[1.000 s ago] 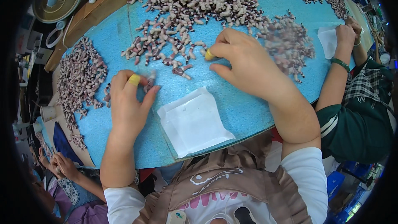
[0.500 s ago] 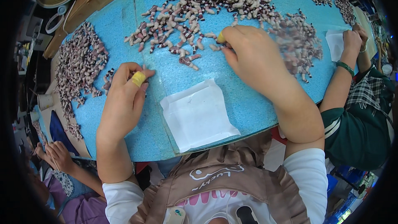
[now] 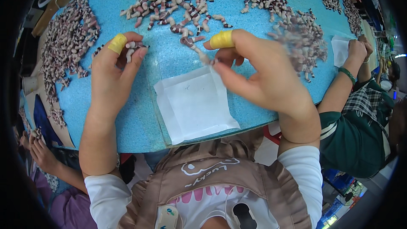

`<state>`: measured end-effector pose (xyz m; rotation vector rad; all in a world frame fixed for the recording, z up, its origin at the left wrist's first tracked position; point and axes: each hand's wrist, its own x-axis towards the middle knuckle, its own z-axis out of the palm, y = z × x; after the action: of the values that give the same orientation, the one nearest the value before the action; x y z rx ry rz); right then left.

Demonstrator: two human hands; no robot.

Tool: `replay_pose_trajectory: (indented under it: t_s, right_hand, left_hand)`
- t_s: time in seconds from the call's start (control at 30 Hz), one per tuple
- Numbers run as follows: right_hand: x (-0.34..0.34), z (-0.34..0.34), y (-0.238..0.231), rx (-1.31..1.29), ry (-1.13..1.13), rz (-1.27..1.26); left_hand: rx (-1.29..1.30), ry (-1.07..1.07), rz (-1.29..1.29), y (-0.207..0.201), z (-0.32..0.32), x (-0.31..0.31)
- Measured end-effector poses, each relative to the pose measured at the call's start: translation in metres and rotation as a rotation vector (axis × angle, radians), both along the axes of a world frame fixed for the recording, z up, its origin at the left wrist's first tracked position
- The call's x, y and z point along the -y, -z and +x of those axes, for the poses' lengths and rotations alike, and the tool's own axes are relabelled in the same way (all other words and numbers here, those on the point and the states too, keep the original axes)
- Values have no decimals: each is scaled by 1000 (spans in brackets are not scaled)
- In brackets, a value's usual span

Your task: The person assembles small doll parts by pressing limb pieces together by hand, then sorts and arranges the parts across the table.

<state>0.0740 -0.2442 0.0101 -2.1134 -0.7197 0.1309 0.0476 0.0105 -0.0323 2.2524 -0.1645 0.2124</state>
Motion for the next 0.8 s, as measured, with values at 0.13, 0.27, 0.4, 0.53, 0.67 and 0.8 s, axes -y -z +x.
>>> replay_pose_trajectory:
  t_s: [0.13, 0.27, 0.4, 0.53, 0.67, 0.8]
  right_hand:
    - [-2, 0, 1, 170, -297, -75]
    - [-6, -8, 9, 150, -352, -68]
    - [-4, -13, 14, 173, -440, -172]
    - [-8, -13, 14, 301, -456, -298]
    - [-6, -16, 22, 367, -497, -319]
    - [-8, -23, 10, 362, -556, -414]
  left_hand:
    - [-148, -30, -202, 1, -2, 0]
    - [-225, -54, -488, -2, -1, 1]
    - [-207, -68, -544, 2, -3, 8]
    - [-185, -29, -524, 2, -8, 6]
    - [-185, -54, -556, 2, -7, 6]
    - [-212, -90, -511, -1, -4, 1]
